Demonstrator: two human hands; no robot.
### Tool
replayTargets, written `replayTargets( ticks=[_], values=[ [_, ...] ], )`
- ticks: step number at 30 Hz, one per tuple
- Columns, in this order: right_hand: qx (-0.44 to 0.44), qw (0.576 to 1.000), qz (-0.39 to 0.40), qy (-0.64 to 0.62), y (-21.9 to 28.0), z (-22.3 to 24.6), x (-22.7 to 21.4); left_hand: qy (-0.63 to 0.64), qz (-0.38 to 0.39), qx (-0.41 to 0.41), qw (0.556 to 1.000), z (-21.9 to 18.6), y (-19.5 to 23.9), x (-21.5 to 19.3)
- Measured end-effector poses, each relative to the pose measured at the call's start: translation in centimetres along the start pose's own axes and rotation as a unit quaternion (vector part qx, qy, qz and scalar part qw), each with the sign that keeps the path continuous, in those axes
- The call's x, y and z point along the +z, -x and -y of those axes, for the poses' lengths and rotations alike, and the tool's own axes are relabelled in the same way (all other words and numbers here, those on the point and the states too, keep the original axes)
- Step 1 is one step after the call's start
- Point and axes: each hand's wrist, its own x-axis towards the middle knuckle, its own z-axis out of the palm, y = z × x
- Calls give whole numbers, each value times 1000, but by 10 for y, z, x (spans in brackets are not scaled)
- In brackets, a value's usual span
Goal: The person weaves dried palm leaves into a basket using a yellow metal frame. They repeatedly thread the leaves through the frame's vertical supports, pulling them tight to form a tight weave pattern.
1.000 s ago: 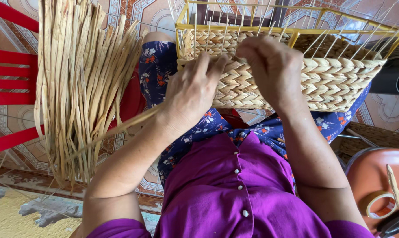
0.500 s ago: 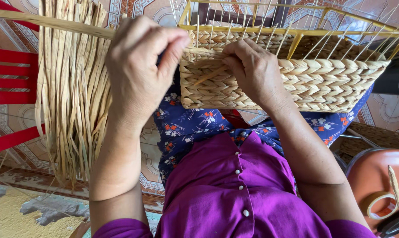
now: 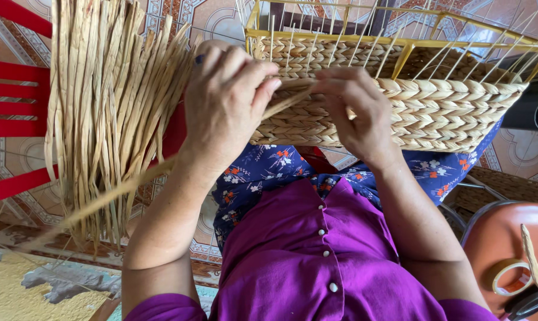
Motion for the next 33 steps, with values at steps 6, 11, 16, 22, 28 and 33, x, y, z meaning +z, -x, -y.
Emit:
replayTargets(
  ticks=[6,11,16,22,28,33],
  values=[
    [195,976,-70,-70,18,-11,1,-15,30,-16,999,-5,13,33],
    [111,992,-35,51,7,-17,1,0,44,-46,998,-5,12,33],
    [140,987,-6,78,-13,-18,6,-7,76,-76,994,-13,24,24],
    [161,984,-16,76,-13,-25,8,-73,42,-63,994,-25,38,36],
    [133,985,-13,105,-17,-23,13,38,41,-45,997,-50,42,28],
    [256,949,-44,-182,-6,-15,-8,290,-43,-144,945,-9,63,9]
  ],
)
